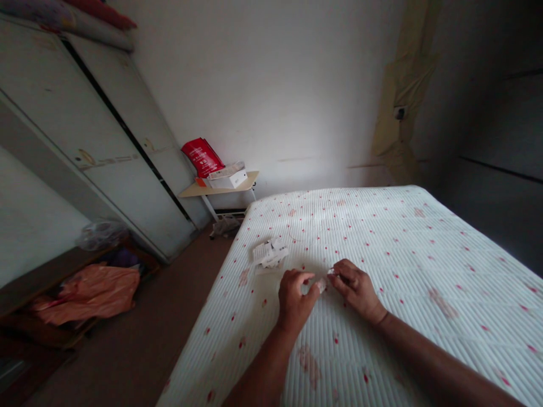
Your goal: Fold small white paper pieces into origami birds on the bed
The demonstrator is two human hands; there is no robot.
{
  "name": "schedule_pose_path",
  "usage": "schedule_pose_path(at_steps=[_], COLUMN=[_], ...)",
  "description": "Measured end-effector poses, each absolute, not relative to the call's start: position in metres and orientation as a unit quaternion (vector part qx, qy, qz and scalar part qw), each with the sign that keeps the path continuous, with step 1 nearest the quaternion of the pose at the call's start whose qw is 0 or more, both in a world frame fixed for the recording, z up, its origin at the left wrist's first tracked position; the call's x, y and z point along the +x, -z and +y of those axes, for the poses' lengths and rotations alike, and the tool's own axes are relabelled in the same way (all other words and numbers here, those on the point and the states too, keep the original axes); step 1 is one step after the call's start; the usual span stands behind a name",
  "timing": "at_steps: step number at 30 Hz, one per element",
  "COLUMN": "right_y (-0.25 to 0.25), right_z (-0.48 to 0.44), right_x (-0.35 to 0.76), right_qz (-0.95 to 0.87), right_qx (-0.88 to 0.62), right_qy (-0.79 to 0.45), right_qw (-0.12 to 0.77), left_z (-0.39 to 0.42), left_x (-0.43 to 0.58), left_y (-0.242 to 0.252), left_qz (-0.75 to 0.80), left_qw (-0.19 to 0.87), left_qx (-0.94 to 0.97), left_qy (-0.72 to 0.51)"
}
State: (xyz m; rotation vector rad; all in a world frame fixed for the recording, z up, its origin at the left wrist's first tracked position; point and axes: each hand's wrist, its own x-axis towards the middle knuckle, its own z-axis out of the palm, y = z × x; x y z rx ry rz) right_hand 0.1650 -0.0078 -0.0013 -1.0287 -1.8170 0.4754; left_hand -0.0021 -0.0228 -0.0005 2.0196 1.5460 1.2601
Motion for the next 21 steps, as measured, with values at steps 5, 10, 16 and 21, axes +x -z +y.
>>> schedule_pose_path(at_steps=[5, 10, 16, 21], right_y=[0.004, 0.0, -0.013, -0.014], right_z=[-0.008, -0.007, -0.006, -0.005], right_x=[0.165, 0.165, 0.171, 0.173], right_qz=[-0.726, -0.72, -0.765, -0.774], right_qx=[-0.452, -0.444, -0.351, -0.319], right_qy=[-0.188, -0.189, -0.29, -0.333], right_qw=[0.484, 0.498, 0.455, 0.434], left_z=[-0.021, -0.018, -0.012, -0.014], left_x=[-0.005, -0.004, -0.007, -0.003], left_y=[0.002, -0.001, -0.004, -0.001], left_qz=[0.522, 0.519, 0.483, 0.482], left_qw=[0.275, 0.38, 0.456, 0.447], left_qx=[0.681, 0.637, 0.614, 0.619], left_qy=[-0.434, -0.426, -0.427, -0.43])
